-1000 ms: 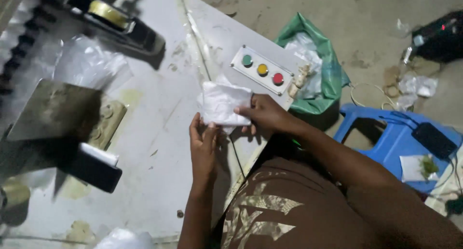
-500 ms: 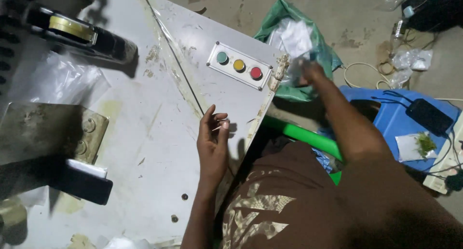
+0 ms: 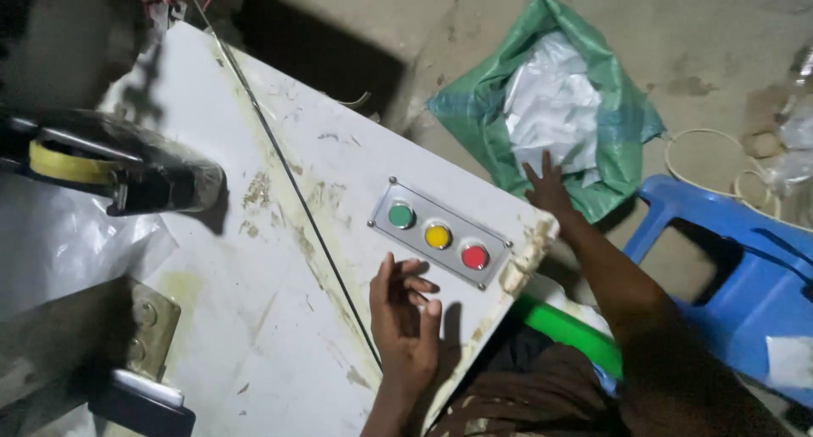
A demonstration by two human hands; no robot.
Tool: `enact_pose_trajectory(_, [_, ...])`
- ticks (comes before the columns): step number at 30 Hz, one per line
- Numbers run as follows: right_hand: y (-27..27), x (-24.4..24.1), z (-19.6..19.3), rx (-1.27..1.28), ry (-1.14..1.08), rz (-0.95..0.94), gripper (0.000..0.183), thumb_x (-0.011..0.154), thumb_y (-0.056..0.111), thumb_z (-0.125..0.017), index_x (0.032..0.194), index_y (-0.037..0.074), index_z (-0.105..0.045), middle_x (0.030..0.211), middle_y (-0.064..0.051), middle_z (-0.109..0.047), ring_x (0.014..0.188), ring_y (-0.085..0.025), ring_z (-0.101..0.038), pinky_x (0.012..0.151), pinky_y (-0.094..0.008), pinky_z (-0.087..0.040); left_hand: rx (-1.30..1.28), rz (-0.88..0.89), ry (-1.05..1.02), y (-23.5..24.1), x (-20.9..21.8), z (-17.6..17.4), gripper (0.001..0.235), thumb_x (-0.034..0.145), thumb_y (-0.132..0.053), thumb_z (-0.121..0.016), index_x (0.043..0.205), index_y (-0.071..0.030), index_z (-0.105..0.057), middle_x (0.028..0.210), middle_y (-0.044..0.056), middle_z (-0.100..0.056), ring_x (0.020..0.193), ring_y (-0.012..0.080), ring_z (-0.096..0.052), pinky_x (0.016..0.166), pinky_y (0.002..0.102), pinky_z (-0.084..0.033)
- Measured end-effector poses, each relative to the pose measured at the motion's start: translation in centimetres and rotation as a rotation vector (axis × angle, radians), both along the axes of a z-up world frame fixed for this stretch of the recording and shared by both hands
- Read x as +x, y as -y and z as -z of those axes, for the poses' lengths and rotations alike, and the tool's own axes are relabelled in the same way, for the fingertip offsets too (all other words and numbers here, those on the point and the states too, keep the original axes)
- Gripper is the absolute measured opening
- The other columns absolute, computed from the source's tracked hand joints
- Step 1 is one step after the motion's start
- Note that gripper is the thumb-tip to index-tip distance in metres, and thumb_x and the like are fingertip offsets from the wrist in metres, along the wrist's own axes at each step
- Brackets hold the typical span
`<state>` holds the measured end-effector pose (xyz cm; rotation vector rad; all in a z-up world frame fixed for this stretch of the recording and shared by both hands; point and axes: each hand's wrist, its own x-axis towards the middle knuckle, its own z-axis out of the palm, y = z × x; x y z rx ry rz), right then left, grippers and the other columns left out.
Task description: Inserting small white packets into plastic bags and folding them at a workstation.
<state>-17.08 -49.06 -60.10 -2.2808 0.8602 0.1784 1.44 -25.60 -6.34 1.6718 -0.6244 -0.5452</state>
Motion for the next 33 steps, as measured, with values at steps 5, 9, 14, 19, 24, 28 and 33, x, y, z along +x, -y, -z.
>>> enact_pose_trajectory(5, [2.1,1.5,2.1,0.147,-0.329,0.107,0.078,0.103,0.033,-0.053,0.168,0.018,-0.013,0.168,-0.020,0.024,0.150,-0.062,0.007,0.122,-0.061,-0.009,0.017,-0.258,-0.053,-1.0,-1.9,1.8,0.083,0.088,-0.041,-0.082,0.148,0.004,-0.047,0.112,0.022,-0.069,0.082,0.0191,-0.068,0.072,0.027,-0.049])
enact_pose_trajectory(9, [5.1,1.9,5.8,0.187,-0.398,0.046,0.083,0.102,0.022,-0.057,0.170,0.024,-0.008,0.169,-0.014,0.026,0.149,-0.063,-0.001,0.112,-0.065,-0.032,0.044,-0.029,0.031,-6.9,-1.0,5.9,0.094,0.089,-0.056,-0.087,0.153,-0.003,-0.042,0.105,0.021,-0.076,0.079,0.0165,-0.078,0.056,0.019,-0.051])
enact_pose_trajectory(14, [13.0,5.3,8.6,0.093,-0.296,0.036,0.079,0.095,0.020,-0.050,0.164,0.002,-0.016,0.168,-0.029,-0.009,0.154,-0.047,0.004,0.117,-0.069,-0.012,0.745,-0.362,-1.306,-13.0,-1.6,8.4,0.066,0.081,-0.043,-0.067,0.104,0.017,-0.080,0.082,0.027,-0.078,0.075,0.0298,-0.073,0.066,0.030,-0.047])
enact_pose_trajectory(19, [12.5,15.2,-6.3,-0.073,-0.383,0.340,0.056,0.102,0.048,-0.053,0.131,0.001,-0.058,0.136,-0.026,-0.041,0.116,-0.052,-0.047,0.091,-0.061,-0.039,0.953,-0.298,-0.986,-8.8,-1.9,7.5,0.056,0.085,-0.042,-0.061,0.082,0.008,-0.087,0.065,0.015,-0.081,0.062,0.0210,-0.079,0.068,0.026,-0.062])
enact_pose_trajectory(24, [7.8,18.1,1.2,0.130,-0.222,0.123,0.042,0.109,0.021,-0.043,0.101,-0.011,-0.070,0.106,-0.032,-0.069,0.095,-0.049,-0.065,0.082,-0.057,-0.051,0.595,-0.130,-1.083,-11.3,-1.8,9.4,0.060,0.090,-0.041,-0.058,0.100,0.013,-0.081,0.076,0.024,-0.081,0.075,0.0288,-0.081,0.073,0.034,-0.064])
enact_pose_trajectory(28, [3.2,21.1,-14.3,0.517,0.539,0.868,0.035,0.105,0.010,-0.052,0.075,0.018,-0.036,0.073,0.004,-0.032,0.064,-0.011,-0.033,0.054,-0.036,-0.030,0.371,-0.051,-0.491,-4.0,-0.8,6.1,0.061,0.094,-0.051,-0.065,0.126,0.001,-0.065,0.088,0.017,-0.079,0.080,0.0206,-0.075,0.065,0.028,-0.051])
enact_pose_trajectory(33, [1.6,14.7,-14.7,0.627,-0.019,0.695,0.038,0.101,0.020,-0.029,0.076,0.003,-0.053,0.064,-0.020,-0.065,0.051,-0.028,-0.062,0.053,-0.043,-0.053,0.005,-0.052,0.031,1.2,-0.1,-2.0,0.062,0.098,-0.035,-0.068,0.144,0.002,-0.050,0.108,0.023,-0.066,0.093,0.0245,-0.072,0.080,0.030,-0.057])
